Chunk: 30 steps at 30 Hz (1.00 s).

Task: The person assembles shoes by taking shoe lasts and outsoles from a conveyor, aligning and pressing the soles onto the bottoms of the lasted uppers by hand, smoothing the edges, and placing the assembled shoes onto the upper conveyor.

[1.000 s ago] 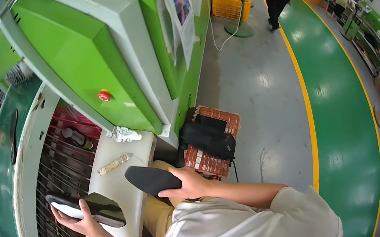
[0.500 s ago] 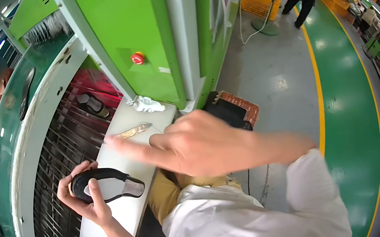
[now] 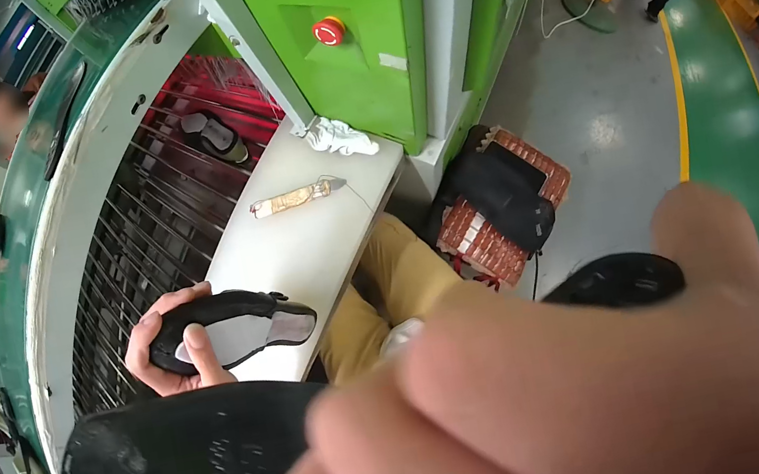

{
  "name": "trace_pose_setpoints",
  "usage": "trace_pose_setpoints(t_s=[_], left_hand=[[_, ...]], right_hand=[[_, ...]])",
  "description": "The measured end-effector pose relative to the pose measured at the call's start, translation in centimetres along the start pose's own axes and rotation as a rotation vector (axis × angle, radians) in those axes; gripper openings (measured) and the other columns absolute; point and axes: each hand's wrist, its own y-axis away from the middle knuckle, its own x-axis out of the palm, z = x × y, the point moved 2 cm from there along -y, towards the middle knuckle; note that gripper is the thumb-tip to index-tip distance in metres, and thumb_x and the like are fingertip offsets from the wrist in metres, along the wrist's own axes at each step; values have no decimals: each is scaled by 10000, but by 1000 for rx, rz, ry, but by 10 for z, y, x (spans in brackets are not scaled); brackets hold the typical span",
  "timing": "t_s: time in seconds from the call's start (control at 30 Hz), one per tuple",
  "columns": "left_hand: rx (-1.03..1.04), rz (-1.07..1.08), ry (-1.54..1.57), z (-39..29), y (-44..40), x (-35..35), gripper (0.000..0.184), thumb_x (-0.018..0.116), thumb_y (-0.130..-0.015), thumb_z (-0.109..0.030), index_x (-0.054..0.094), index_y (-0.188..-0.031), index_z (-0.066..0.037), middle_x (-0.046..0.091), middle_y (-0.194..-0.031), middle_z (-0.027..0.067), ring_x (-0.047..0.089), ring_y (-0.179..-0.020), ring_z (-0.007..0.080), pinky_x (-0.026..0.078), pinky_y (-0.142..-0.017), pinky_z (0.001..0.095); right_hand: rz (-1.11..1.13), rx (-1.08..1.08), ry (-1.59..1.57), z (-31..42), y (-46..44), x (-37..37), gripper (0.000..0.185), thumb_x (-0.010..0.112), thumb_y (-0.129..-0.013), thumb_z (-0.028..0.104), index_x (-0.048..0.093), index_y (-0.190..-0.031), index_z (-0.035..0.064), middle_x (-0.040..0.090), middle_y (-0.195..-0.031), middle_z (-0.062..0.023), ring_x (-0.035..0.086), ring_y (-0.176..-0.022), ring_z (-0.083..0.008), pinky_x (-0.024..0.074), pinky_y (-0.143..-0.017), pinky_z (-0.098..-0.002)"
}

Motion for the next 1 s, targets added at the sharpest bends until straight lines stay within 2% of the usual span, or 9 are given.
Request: trace_pose_setpoints(t_s=[0.17, 0.3, 0.37, 0.43, 0.53, 0.67, 0.77, 0.93, 1.0], left_hand=[[-35, -42, -21, -5, 3, -10, 356, 711, -1077, -161, 478, -1311, -29, 733, -1168, 298, 755, -1123, 351, 629, -937, 455], [-111, -63, 76, -13, -7, -5, 280, 736, -1051, -146, 534, -1187, -9, 778, -1037, 301, 784, -963, 335, 616, -909, 412], [-133, -33, 39, -14, -9, -8, 295, 767, -1032, -186, 581, -1151, 10, 779, -1083, 306, 777, -1029, 355, 608, -953, 431], [-106, -5, 77, -10, -13, -4, 393, 782, -1006, -276, 679, -1212, 42, 683, -1376, 369, 712, -1257, 401, 547, -1108, 515], [-255, 43, -28, -7, -5, -15, 569, 773, -999, -338, 692, -1374, 81, 585, -1550, 339, 630, -1395, 379, 461, -1209, 471], [-383, 166, -129, -10, -12, -12, 759, 813, -899, -525, 733, -1303, 113, 754, -1273, 199, 671, -1276, 261, 494, -1131, 390], [-415, 166, -111, -23, -18, 10, 722, 833, -862, -525, 776, -1234, 91, 795, -1156, 200, 703, -1086, 256, 522, -1029, 378], [-328, 172, -89, -21, -21, 29, 524, 792, -935, -324, 732, -1241, 97, 754, -1259, 273, 646, -1392, 443, 436, -1209, 520], [-319, 148, -17, -15, -31, 31, 424, 752, -992, -233, 672, -1275, 72, 783, -1147, 248, 735, -1189, 363, 511, -1113, 458]], right_hand=[[94, 28, -85, -52, -3, 44, 755, 899, -852, 204, 533, -1506, 110, 647, -1174, -105, 690, -918, -260, 532, -774, -363], [71, 325, -491, -96, 11, 110, 850, 911, -888, 191, 468, -1598, 40, 725, -1314, -154, 769, -1022, -304, 615, -858, -390], [43, 501, -742, -98, 22, 144, 925, 917, -913, 192, 391, -1654, 18, 712, -1420, -169, 773, -1129, -293, 616, -975, -397], [-64, 620, -943, -94, 35, 174, 790, 889, -961, 180, 457, -1598, 5, 732, -1366, -148, 736, -1183, -224, 578, -1035, -380], [-154, 575, -1073, -89, 46, 195, 638, 858, -1000, 186, 524, -1513, 6, 734, -1304, -126, 701, -1183, -177, 547, -1044, -348], [-193, 551, -1124, -92, 49, 197, 490, 790, -1056, 226, 548, -1423, 12, 744, -1198, -146, 721, -1074, -218, 551, -957, -369], [-246, 553, -1075, -95, 57, 191, 450, 776, -1063, 258, 559, -1373, 14, 757, -1131, -169, 747, -994, -264, 562, -889, -388], [-214, 767, -1041, -101, 75, 180, 386, 796, -1055, 262, 599, -1265, 4, 746, -1069, -137, 696, -928, -145, 567, -848, -327], [-437, 769, -1216, -103, 78, 179, 335, 781, -1074, 211, 591, -1277, 24, 693, -1105, -11, 618, -992, -60, 546, -856, -280]])
